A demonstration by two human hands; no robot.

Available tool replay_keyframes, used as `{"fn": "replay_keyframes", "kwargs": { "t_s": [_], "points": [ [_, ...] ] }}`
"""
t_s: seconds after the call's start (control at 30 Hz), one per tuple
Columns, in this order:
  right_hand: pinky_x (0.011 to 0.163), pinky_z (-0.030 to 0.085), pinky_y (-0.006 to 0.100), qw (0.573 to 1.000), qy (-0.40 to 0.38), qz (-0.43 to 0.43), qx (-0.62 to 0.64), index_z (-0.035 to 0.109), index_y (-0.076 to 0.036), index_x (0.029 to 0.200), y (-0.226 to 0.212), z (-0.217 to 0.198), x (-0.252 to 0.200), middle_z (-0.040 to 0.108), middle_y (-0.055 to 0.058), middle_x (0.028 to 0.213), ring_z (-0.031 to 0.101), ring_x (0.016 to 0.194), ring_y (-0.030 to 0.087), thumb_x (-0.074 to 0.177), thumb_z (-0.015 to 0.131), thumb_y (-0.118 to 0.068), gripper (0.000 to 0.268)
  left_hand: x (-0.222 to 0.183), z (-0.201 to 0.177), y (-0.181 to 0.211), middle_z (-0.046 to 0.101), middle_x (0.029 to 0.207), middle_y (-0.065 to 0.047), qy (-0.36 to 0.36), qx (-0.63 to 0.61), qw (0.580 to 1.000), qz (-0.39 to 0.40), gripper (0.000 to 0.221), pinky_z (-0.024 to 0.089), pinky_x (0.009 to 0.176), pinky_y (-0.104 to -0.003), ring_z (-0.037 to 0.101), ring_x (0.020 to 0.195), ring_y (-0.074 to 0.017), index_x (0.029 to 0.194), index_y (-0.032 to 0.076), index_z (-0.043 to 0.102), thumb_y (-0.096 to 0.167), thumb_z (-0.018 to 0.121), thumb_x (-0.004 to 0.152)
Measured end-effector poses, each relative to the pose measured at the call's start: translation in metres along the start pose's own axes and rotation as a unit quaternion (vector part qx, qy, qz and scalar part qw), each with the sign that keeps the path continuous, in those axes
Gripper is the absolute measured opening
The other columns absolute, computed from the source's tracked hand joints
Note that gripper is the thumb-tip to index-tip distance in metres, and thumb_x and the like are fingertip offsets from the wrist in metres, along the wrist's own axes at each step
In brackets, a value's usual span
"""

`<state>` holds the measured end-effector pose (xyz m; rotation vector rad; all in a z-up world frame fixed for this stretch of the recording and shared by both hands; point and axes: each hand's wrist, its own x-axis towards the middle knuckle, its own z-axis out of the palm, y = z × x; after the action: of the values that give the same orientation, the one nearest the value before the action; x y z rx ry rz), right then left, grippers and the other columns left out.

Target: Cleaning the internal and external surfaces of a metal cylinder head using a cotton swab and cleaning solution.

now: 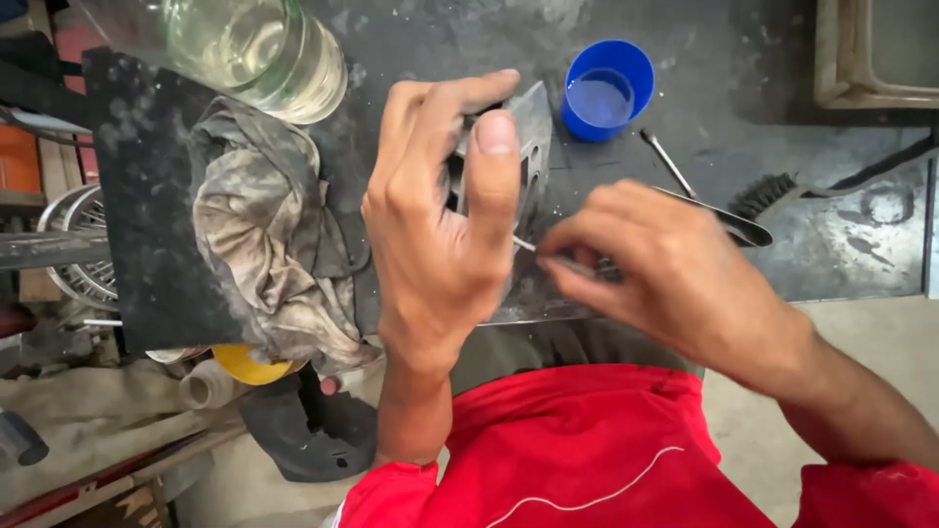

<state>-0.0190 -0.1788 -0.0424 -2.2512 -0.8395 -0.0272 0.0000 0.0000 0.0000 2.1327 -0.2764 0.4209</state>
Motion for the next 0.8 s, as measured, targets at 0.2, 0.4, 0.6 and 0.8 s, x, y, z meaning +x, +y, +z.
{"fn": "replay_keyframes", "kwargs": {
  "t_s": [0.2,0.4,0.6,0.8],
  "points": [
    [0.078,0.046,0.036,0.994,0.069,0.024,-0.083,0.075,-0.013,0.104,0.007,0.001,-0.014,0.063,0.007,0.104,0.057,0.089,0.026,0.099,0.081,-0.015,0.008,-0.006,-0.006,-0.009,0.069,0.117,-0.014,0.007,-0.023,0.999,0.03,0.043,0.053,0.095,-0.039,0.064,0.109,-0.0282,0.118,-0.001,0.066,0.031,0.038,0.108],
    [0.082,0.047,0.036,0.992,0.115,-0.021,0.039,0.072,-0.006,0.103,0.005,0.023,-0.025,0.068,0.01,0.096,0.062,0.086,0.024,0.094,0.077,-0.004,0.01,-0.011,-0.017,-0.024,0.067,0.117,-0.013,0.03,-0.069,0.997,-0.005,0.044,0.053,0.1,-0.037,0.066,0.111,-0.0254,0.118,0.003,0.066,0.032,0.036,0.109],
    [0.081,0.045,0.04,0.983,0.173,-0.065,0.009,0.077,-0.002,0.106,-0.004,0.041,-0.016,0.067,0.013,0.098,0.06,0.088,0.028,0.098,0.078,0.003,0.01,-0.007,-0.016,-0.023,0.066,0.116,-0.014,0.009,-0.072,0.997,-0.005,0.045,0.05,0.102,-0.037,0.065,0.111,-0.0258,0.119,0.002,0.064,0.032,0.031,0.11],
    [0.086,0.036,0.04,0.983,0.175,-0.05,-0.029,0.077,-0.015,0.102,-0.009,0.047,-0.003,0.069,0.001,0.1,0.061,0.091,0.025,0.1,0.075,0.004,0.019,-0.002,-0.017,-0.024,0.067,0.118,-0.012,-0.003,-0.081,0.997,-0.004,0.048,0.046,0.106,-0.037,0.061,0.114,-0.0256,0.117,0.0,0.064,0.031,0.028,0.111]
  ]
}}
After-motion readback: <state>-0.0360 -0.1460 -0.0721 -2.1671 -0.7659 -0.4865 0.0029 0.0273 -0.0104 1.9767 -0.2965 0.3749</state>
